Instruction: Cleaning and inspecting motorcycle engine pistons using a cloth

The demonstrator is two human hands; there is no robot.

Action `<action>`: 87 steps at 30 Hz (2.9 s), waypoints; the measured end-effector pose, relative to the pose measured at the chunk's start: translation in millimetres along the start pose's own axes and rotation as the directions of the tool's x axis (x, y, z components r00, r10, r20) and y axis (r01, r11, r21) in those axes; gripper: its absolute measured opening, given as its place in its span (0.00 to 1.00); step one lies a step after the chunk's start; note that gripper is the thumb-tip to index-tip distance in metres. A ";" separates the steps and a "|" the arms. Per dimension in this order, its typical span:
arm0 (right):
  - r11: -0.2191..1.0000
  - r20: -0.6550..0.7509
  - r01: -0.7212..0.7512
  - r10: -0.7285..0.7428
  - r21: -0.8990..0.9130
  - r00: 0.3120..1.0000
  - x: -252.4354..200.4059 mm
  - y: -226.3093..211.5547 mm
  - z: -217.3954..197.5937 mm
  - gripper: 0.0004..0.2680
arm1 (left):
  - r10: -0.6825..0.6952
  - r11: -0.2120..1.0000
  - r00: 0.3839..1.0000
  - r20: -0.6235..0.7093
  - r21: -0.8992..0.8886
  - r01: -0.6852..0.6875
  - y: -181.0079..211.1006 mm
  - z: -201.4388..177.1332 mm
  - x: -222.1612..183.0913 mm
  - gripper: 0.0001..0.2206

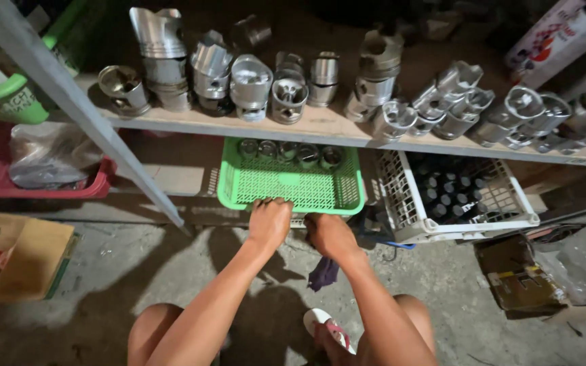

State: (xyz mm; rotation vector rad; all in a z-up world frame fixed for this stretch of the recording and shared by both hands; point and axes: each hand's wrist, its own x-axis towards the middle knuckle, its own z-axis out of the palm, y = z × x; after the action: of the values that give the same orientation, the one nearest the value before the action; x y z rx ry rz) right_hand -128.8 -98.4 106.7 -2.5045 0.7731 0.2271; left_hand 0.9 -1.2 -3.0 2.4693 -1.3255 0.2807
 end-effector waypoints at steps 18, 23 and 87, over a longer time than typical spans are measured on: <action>0.734 -0.807 0.551 -0.007 0.397 0.591 -62.8 -57.5 -147.3 0.22 | -0.310 0.333 0.896 -0.319 -0.919 -0.212 128.6 -216.9 65.9 0.21; 0.745 -0.757 0.485 0.041 0.458 0.652 -28.2 -54.8 -172.5 0.26 | -0.460 0.272 0.886 -0.050 -0.958 0.087 144.3 -223.2 117.4 0.27; 0.382 -0.840 0.907 -0.419 0.180 0.344 -174.9 -85.3 -107.7 0.27 | -0.021 -0.196 0.902 -0.432 -0.882 -0.428 91.0 -314.6 -71.7 0.38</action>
State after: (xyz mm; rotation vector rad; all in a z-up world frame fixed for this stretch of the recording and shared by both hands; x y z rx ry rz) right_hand -223.5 -8.7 286.9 -1.8955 -0.1895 -1.1943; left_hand -120.8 123.9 283.2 0.6847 -1.0254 -0.2888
